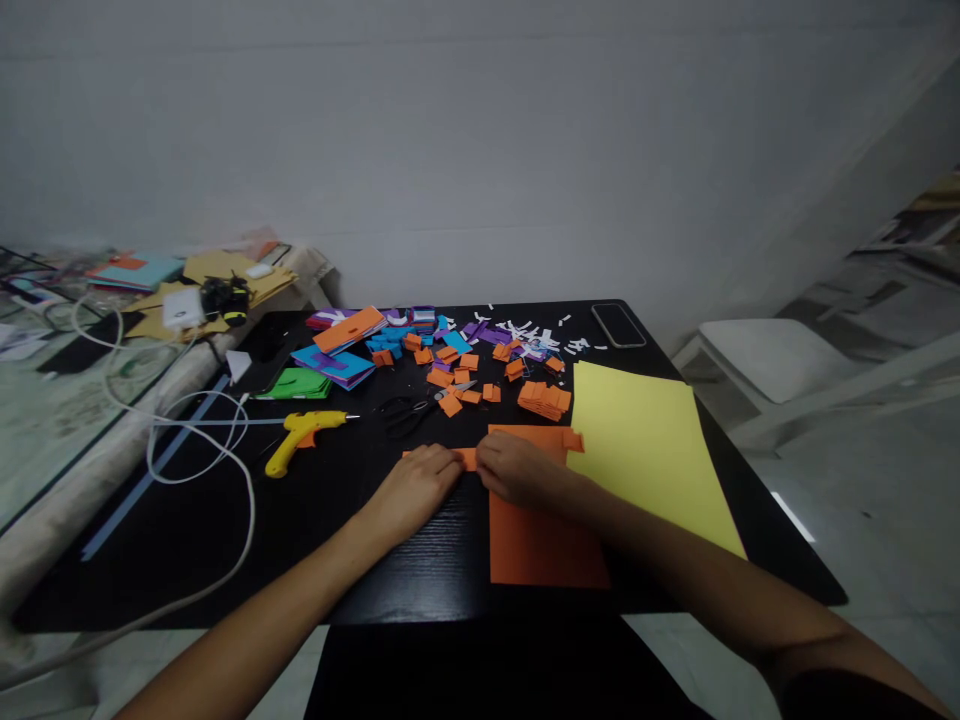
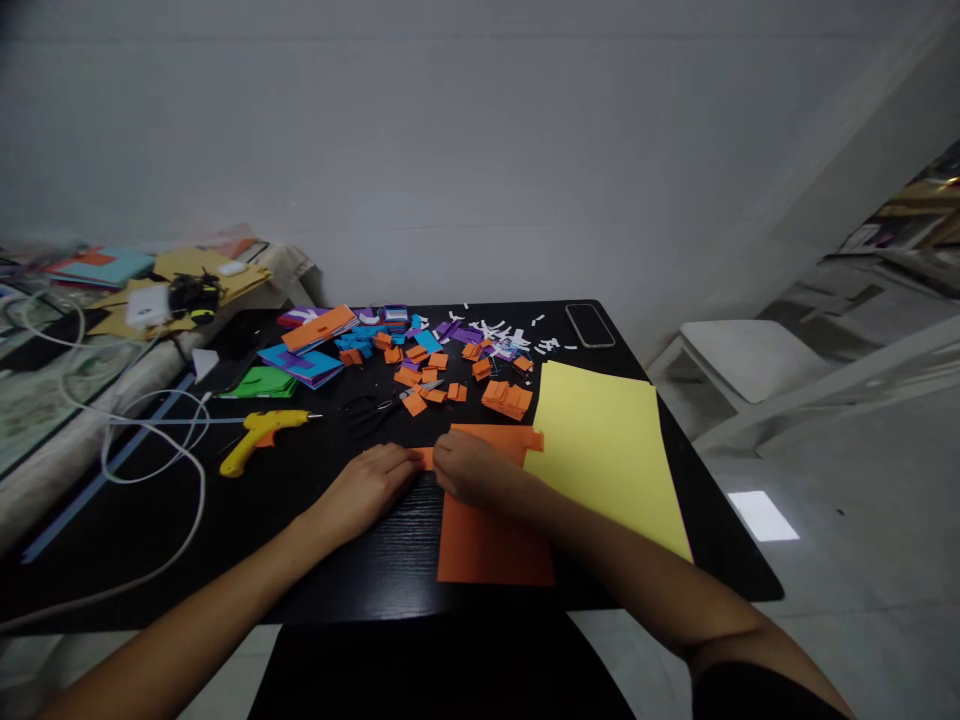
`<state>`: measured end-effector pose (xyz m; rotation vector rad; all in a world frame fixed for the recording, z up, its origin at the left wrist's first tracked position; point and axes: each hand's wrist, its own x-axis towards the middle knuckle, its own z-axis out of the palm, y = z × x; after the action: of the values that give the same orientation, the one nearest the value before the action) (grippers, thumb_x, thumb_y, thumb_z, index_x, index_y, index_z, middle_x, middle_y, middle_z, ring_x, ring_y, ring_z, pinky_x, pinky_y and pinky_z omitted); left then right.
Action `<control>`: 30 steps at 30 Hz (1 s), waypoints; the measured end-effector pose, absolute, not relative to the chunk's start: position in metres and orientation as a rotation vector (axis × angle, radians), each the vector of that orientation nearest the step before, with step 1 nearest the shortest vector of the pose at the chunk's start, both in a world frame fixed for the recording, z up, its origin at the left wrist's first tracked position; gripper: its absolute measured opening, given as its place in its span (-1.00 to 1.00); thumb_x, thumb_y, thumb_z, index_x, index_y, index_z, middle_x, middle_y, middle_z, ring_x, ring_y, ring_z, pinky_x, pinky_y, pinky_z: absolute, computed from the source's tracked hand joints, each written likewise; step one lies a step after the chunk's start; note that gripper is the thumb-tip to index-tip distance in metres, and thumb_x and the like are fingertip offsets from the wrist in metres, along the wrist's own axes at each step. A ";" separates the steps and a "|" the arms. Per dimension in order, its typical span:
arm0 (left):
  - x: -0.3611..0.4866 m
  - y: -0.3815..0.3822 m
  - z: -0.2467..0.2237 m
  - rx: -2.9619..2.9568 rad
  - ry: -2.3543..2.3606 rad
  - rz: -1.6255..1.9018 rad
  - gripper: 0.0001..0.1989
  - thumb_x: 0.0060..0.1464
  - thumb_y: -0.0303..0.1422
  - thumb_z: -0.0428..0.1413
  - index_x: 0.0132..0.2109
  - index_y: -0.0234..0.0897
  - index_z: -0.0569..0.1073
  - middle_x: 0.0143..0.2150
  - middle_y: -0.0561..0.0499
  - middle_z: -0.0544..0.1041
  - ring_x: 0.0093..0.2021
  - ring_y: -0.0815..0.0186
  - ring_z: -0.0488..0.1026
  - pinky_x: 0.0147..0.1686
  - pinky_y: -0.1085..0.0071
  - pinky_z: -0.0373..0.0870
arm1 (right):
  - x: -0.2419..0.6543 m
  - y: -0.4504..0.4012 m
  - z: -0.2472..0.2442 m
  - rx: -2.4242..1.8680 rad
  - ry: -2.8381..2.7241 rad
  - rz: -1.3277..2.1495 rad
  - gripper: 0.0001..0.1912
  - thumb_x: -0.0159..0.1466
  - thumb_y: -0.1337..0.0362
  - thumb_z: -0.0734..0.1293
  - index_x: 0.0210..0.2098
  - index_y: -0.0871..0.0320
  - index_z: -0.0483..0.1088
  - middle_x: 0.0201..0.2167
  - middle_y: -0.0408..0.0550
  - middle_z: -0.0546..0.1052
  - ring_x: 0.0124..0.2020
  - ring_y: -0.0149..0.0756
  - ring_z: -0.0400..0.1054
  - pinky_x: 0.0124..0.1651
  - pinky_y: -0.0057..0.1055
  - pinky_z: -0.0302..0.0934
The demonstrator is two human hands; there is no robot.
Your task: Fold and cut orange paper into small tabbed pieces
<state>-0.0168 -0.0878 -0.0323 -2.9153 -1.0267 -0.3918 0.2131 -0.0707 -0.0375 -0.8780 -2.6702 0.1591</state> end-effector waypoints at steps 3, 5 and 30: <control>-0.017 -0.088 -0.033 -2.906 -1.025 -0.372 -0.85 0.36 -0.48 0.07 -0.08 -0.33 0.55 -0.17 -0.09 0.58 -0.23 0.18 0.47 -0.23 0.26 0.39 | 0.212 -0.068 -0.036 -0.853 -2.704 0.159 -0.89 0.37 0.42 0.33 -0.29 0.28 0.50 -0.31 0.07 0.52 -0.26 -0.17 0.37 -0.17 -0.29 0.33; -0.017 -0.088 -0.033 -2.909 -1.026 -0.375 -0.84 0.37 -0.48 0.06 -0.07 -0.32 0.55 -0.16 -0.10 0.58 -0.22 0.18 0.48 -0.22 0.25 0.40 | 0.212 -0.066 -0.035 -0.847 -2.719 0.166 -0.90 0.36 0.44 0.35 -0.30 0.28 0.50 -0.32 0.05 0.52 -0.28 -0.19 0.37 -0.18 -0.32 0.32; -0.018 -0.092 -0.031 -2.939 -1.022 -0.395 -0.78 0.37 -0.52 0.00 -0.02 -0.33 0.54 -0.10 -0.14 0.59 -0.17 0.15 0.49 -0.12 0.20 0.43 | 0.211 -0.067 -0.037 -0.872 -2.722 0.169 -0.91 0.33 0.47 0.38 -0.31 0.22 0.48 -0.33 0.03 0.52 -0.27 -0.19 0.37 -0.17 -0.32 0.32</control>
<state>-0.0175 -0.0915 -0.0313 -2.9388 -1.0217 -0.3949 0.2111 -0.0666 -0.0373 -0.8720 -2.7223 0.1695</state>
